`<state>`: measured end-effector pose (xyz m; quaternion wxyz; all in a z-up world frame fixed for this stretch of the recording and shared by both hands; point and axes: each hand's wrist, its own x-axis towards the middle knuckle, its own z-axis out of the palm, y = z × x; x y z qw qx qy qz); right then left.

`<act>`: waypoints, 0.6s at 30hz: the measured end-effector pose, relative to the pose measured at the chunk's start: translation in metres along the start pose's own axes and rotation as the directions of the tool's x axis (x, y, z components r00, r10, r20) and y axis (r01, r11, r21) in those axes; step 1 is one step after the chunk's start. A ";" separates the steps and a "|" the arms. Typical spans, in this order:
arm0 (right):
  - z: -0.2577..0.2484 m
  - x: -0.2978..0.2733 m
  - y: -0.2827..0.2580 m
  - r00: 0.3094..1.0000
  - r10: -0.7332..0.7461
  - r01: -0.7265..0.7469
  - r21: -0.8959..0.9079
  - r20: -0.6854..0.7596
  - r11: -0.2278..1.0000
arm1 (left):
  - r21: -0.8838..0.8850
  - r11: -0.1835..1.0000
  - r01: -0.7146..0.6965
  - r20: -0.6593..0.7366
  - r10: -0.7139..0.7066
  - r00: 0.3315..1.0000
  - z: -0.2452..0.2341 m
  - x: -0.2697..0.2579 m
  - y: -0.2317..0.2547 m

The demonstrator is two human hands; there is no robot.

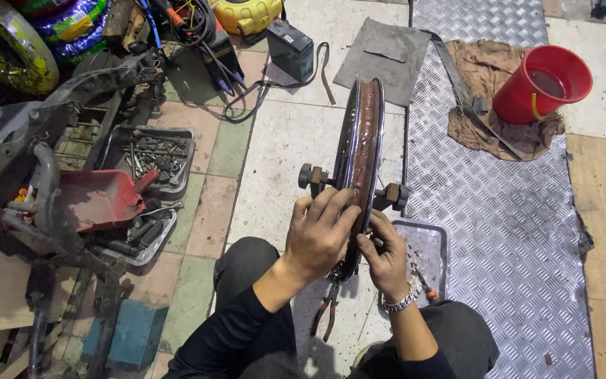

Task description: Tightening and adjusting the spokes on a motorcycle wheel rim using a specialized tool.

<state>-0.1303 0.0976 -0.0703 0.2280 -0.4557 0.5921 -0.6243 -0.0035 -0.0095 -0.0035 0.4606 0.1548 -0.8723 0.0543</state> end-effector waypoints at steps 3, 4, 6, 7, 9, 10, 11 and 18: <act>0.000 -0.001 0.000 1.000 0.015 -0.015 0.026 0.001 1.000 | 0.073 0.997 0.026 -0.018 -0.025 1.000 0.004 0.002 0.003; 0.000 0.000 0.000 1.000 0.015 -0.015 0.025 0.002 1.000 | 0.072 0.997 0.027 -0.019 -0.026 0.999 0.004 0.001 0.003; 0.000 0.001 -0.002 0.999 0.035 -0.034 0.051 -0.006 0.998 | 0.107 0.994 0.001 -0.025 0.002 1.000 0.006 0.001 0.003; 0.000 0.000 -0.002 0.999 0.035 -0.035 0.051 -0.005 0.998 | 0.108 0.994 0.001 -0.024 0.002 1.000 0.006 -0.001 0.002; 0.001 0.000 -0.001 1.000 0.029 -0.029 0.041 -0.006 0.999 | 0.049 0.998 -0.028 -0.019 0.029 0.999 0.006 -0.002 -0.002; 0.001 0.002 -0.002 1.000 0.027 -0.027 0.041 -0.008 0.999 | 0.049 0.998 -0.029 -0.020 0.031 0.999 0.006 0.000 -0.002; 0.001 0.001 -0.002 1.000 0.006 -0.006 0.026 -0.006 1.000 | 0.036 0.999 -0.024 -0.016 0.025 1.000 0.004 0.000 -0.001; 0.000 0.001 -0.001 1.000 -0.022 0.023 0.027 -0.008 0.999 | 0.089 0.996 0.006 -0.022 -0.004 1.000 0.004 0.004 0.000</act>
